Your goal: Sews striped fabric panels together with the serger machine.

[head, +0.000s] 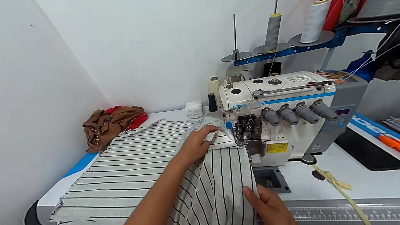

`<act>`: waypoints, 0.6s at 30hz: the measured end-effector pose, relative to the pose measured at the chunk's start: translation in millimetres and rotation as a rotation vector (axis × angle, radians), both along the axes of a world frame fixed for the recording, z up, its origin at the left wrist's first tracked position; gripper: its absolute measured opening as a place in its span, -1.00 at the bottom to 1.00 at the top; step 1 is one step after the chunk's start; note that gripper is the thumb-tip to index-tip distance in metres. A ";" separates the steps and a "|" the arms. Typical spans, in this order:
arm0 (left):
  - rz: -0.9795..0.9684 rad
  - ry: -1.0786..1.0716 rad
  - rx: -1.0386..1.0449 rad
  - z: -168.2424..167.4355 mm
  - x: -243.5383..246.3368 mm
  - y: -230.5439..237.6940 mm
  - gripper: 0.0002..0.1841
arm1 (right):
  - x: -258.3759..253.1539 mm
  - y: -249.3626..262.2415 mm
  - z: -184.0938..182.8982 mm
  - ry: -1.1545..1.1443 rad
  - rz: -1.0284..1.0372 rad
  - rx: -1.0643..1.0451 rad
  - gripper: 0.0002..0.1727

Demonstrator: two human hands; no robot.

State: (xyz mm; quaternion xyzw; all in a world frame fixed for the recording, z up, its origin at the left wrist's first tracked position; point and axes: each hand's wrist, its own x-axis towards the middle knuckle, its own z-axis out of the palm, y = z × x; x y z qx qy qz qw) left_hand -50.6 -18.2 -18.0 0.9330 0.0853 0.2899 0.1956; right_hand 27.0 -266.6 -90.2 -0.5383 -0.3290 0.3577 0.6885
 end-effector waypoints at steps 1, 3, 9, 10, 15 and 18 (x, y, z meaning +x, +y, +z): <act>-0.018 -0.029 -0.003 -0.9 -4.3 -1.0 -0.75 | -0.9 -3.0 -1.9 -0.005 -0.011 0.011 -0.82; -0.055 -0.125 -0.026 -2.6 -15.8 -9.4 -0.73 | 0.6 -6.2 -6.5 -0.010 -0.053 0.036 -0.81; -0.368 -0.222 0.033 3.5 -48.3 -68.4 -0.72 | 8.9 -13.0 -11.2 -0.077 0.023 -0.015 -0.80; -0.395 -0.190 0.112 4.7 -50.6 -78.9 -0.74 | 8.6 -13.1 -11.4 -0.064 0.040 -0.008 -0.79; -0.381 -0.106 0.410 -7.0 -48.0 -114.0 -0.84 | 7.9 -14.3 -13.8 -0.026 0.082 0.062 -0.72; -0.287 -0.118 0.457 -15.6 -41.5 -128.0 -0.82 | 10.0 -14.4 -14.2 -0.004 0.080 0.098 -0.67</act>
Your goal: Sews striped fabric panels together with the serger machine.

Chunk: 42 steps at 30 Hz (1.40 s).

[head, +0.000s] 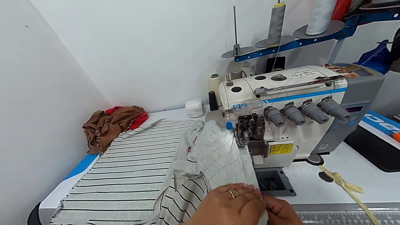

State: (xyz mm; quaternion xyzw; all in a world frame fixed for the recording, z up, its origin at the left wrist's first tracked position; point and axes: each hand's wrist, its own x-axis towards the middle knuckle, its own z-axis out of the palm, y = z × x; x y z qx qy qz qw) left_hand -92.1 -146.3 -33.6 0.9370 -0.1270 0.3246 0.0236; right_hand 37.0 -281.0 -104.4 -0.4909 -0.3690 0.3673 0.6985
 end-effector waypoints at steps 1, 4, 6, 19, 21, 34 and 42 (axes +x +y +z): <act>0.034 -0.008 0.003 -1.3 2.8 -3.5 -0.81 | 0.8 0.8 0.7 0.012 -0.008 0.003 -0.65; 0.150 -0.030 0.052 -2.3 13.7 -7.7 -0.77 | 3.4 7.7 5.0 0.031 -0.049 -0.002 -0.66; 0.232 -0.076 0.091 -3.9 23.4 -5.9 -0.76 | 6.1 15.9 7.3 0.015 -0.075 0.015 -0.67; 0.019 -0.139 -0.073 -22.1 22.9 52.3 -0.74 | 18.2 48.3 -0.6 -0.092 -0.166 0.095 -0.87; -0.010 -0.145 -0.079 -23.2 18.6 47.6 -0.76 | 17.7 47.8 -4.5 -0.117 -0.170 0.125 -0.89; 0.217 -0.240 -0.037 -21.9 32.6 22.3 -0.78 | 11.0 57.0 2.9 -0.038 -0.183 0.138 -0.84; 0.332 -0.281 -0.072 -20.0 44.9 25.1 -0.79 | 3.2 68.7 7.3 -0.047 -0.157 0.129 -0.77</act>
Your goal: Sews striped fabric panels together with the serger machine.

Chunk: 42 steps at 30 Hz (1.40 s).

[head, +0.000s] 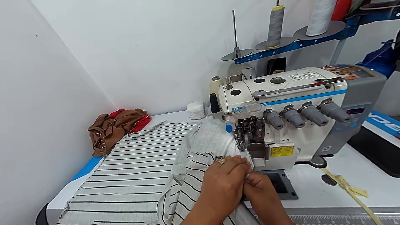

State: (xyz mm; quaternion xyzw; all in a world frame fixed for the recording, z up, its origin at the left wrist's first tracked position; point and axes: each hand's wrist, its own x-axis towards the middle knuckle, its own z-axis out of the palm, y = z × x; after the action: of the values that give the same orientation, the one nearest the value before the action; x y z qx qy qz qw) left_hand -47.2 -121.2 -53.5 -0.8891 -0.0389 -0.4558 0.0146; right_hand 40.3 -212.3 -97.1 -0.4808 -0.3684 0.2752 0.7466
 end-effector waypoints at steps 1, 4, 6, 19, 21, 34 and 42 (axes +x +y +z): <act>0.012 0.005 -0.004 0.9 2.0 0.8 -0.79 | -0.9 1.8 -0.3 -0.010 -0.001 0.005 -0.76; 0.025 0.042 -0.049 4.3 5.7 0.8 -0.79 | -2.4 5.7 -2.1 -0.024 0.002 0.024 -0.75; 0.032 0.086 -0.063 5.6 4.9 0.1 -0.78 | -2.9 6.1 -3.5 -0.032 0.015 0.025 -0.76; -0.069 0.184 -0.150 15.7 -4.0 26.9 -0.71 | -13.3 -8.0 0.6 -0.050 0.123 -0.046 -0.87; -0.123 0.235 -0.178 23.7 -2.1 41.8 -0.72 | -16.3 -10.8 2.7 -0.047 0.135 -0.083 -0.84; 0.099 0.421 -0.366 59.1 45.5 72.6 -0.74 | -31.7 -18.8 18.0 0.082 0.210 -0.025 -0.75; -0.020 0.210 -0.374 26.9 -14.0 41.5 -0.70 | -6.9 -69.2 0.8 0.073 -0.013 -0.008 -0.68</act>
State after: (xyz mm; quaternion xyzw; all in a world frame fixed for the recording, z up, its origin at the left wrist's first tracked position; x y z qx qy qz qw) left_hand -61.3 -79.6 -26.7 -0.9194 -0.1120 -0.3453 -0.1514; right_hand 33.4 -281.4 -96.3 -0.4758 -0.3368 0.2892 0.7593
